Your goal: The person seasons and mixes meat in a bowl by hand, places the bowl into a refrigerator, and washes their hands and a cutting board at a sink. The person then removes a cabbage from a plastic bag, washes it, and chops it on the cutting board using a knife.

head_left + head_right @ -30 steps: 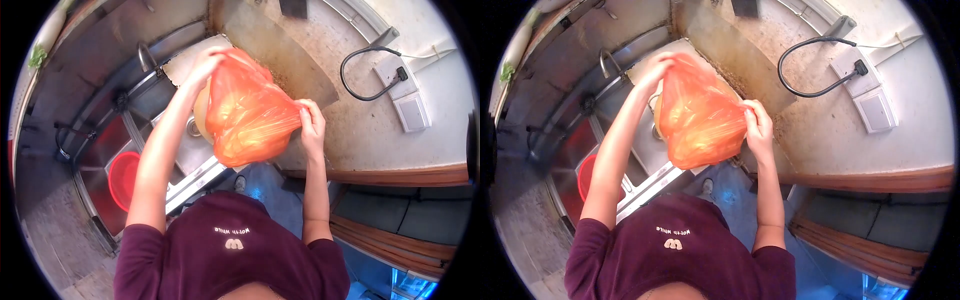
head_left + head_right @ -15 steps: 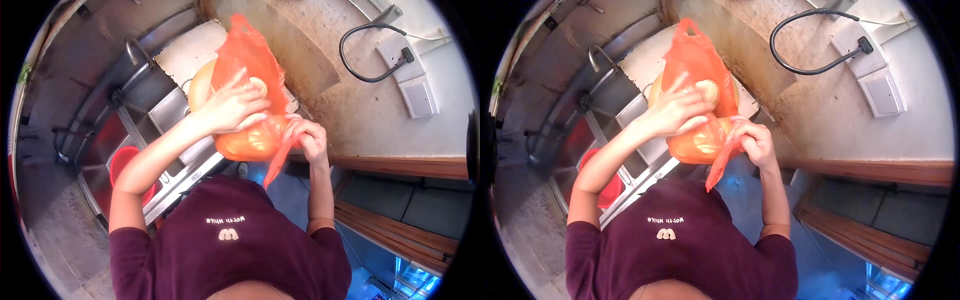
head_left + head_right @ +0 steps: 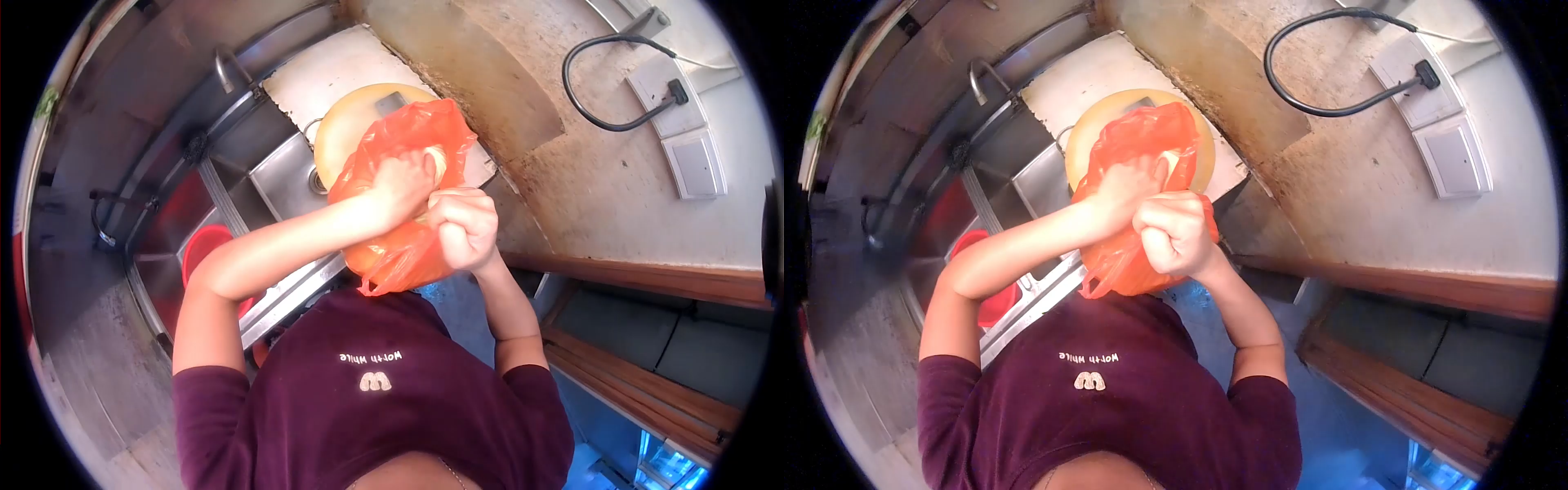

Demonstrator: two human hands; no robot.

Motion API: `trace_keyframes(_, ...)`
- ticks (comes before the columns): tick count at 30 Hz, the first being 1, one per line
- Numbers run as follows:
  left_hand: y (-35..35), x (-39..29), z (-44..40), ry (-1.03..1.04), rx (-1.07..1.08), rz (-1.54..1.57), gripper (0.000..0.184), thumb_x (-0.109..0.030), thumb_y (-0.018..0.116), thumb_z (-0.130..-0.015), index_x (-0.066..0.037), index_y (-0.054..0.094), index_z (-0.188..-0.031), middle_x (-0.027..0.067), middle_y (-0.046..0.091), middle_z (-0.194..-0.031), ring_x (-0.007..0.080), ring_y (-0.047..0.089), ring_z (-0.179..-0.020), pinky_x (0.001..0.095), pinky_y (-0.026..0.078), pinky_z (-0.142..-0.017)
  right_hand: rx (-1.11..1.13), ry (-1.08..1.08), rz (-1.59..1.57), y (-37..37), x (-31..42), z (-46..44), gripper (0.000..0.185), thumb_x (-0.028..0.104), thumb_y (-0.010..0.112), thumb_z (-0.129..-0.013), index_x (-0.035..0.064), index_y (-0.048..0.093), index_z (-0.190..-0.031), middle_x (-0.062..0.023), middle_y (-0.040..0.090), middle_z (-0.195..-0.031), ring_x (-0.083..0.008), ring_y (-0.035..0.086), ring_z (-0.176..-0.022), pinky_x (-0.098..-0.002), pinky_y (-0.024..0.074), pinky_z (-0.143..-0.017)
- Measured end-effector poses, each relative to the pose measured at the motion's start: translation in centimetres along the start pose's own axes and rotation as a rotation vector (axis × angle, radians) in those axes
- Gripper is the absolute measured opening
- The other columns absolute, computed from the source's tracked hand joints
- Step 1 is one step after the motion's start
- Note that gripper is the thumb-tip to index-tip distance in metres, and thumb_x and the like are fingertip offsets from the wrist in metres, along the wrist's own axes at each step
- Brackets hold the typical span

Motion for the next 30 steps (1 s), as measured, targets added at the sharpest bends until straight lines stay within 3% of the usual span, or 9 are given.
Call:
trace_keyframes(2,-0.4,-0.5,0.2,-0.052,-0.137,-0.305,0.038,-0.02,0.058,-0.068,0.0,0.052,-0.1,0.0075,0.047,-0.09,0.0197,0.052,-0.085,0.0284,0.049,-0.054,0.008,-0.025,-0.012,0.3,0.1,-0.5,0.006,-0.006,0.04,-0.056,-0.0012,0.041,-0.053,-0.0082,0.036,-0.046,-0.0196,0.036,-0.036,-0.0296,0.0295,-0.038)
trace_keyframes(5,-0.7,-0.1,-0.4,-0.155,-0.035,-0.488,0.036,-0.019,0.056,-0.069,0.0,0.051,-0.099,0.0086,0.047,-0.091,0.0192,0.051,-0.086,0.0262,0.048,-0.053,0.009,-0.069,0.015,0.3,0.6,-1.0,0.005,-0.005,0.04,-0.057,-0.0011,0.041,-0.053,-0.0083,0.037,-0.046,-0.0194,0.037,-0.037,-0.0299,0.0301,-0.038)
trace_keyframes(8,-3.1,2.6,-1.0,-0.207,-0.373,-0.378,0.036,-0.02,0.056,-0.07,0.0,0.052,-0.099,0.0098,0.046,-0.09,0.0192,0.051,-0.086,0.0285,0.049,-0.053,0.014,-0.069,0.061,-0.4,1.1,-1.9,0.006,-0.005,0.041,-0.057,-0.0007,0.043,-0.054,-0.0093,0.041,-0.048,-0.021,0.041,-0.038,-0.0302,0.0329,-0.039)
trace_keyframes(11,-3.3,9.5,-3.0,-0.346,-0.154,-0.069,0.04,-0.031,0.057,-0.075,0.004,0.058,-0.094,0.0224,0.051,-0.101,0.0327,0.055,-0.091,0.0381,0.049,-0.07,0.009,0.009,0.087,-0.9,0.1,-2.2,0.007,-0.006,0.043,-0.058,-0.0006,0.046,-0.056,-0.0112,0.045,-0.049,-0.0242,0.047,-0.04,-0.0311,0.037,-0.041)
trace_keyframes(12,-3.4,11.6,-3.4,-0.315,0.075,0.046,0.045,-0.041,0.063,-0.07,0.002,0.063,-0.082,0.0236,0.057,-0.099,0.0318,0.057,-0.092,0.039,0.048,-0.073,-0.002,0.03,0.095,-1.0,-0.3,-2.4,0.007,-0.006,0.043,-0.059,-0.0008,0.046,-0.056,-0.0112,0.046,-0.049,-0.0242,0.047,-0.041,-0.0312,0.0372,-0.041)
trace_keyframes(13,-2.7,13.9,-3.2,-0.513,0.159,0.26,0.043,-0.044,0.064,-0.068,-0.001,0.066,-0.073,0.0203,0.062,-0.094,0.0289,0.06,-0.091,0.0403,0.047,-0.075,-0.009,0.045,0.104,-1.1,-0.7,-2.8,0.007,-0.006,0.043,-0.059,-0.0009,0.046,-0.056,-0.0113,0.046,-0.049,-0.0241,0.048,-0.041,-0.0312,0.0374,-0.042)
trace_keyframes(22,-1.8,11.1,-5.6,-0.26,0.225,0.207,0.039,-0.041,0.057,-0.075,-0.004,0.066,-0.083,0.0155,0.063,-0.093,0.0282,0.061,-0.089,0.0401,0.047,-0.076,0.106,0.071,0.399,-1.3,-5.4,-5.5,0.009,-0.004,0.049,-0.072,0.0005,0.057,-0.07,-0.0084,0.049,-0.05,-0.013,0.048,-0.04,-0.0251,0.0368,-0.042)
trace_keyframes(26,0.2,9.0,-6.8,-0.206,0.247,0.251,0.039,-0.041,0.055,-0.076,-0.005,0.066,-0.085,0.0151,0.064,-0.093,0.0287,0.061,-0.089,0.0399,0.047,-0.076,0.133,0.116,0.504,-2.1,-6.1,-6.1,0.006,0.005,0.055,-0.074,0.0017,0.059,-0.075,-0.0103,0.052,-0.052,-0.0186,0.052,-0.042,-0.0285,0.0391,-0.043)
trace_keyframes(30,0.4,9.1,-4.9,-0.144,0.349,0.232,0.039,-0.04,0.05,-0.081,-0.004,0.065,-0.089,0.015,0.064,-0.094,0.0301,0.061,-0.089,0.0398,0.046,-0.075,0.174,0.223,0.755,-3.9,-8.2,-6.5,0.023,0.024,0.058,-0.077,0.0057,0.06,-0.09,-0.0152,0.057,-0.057,-0.0317,0.058,-0.053,-0.039,0.0456,-0.051)
Point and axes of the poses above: each hand's wrist, its own z-axis away from the middle knuckle, its own y-axis out of the palm, x = y × z, the point moved 8 cm from there along -z, towards the middle knuckle
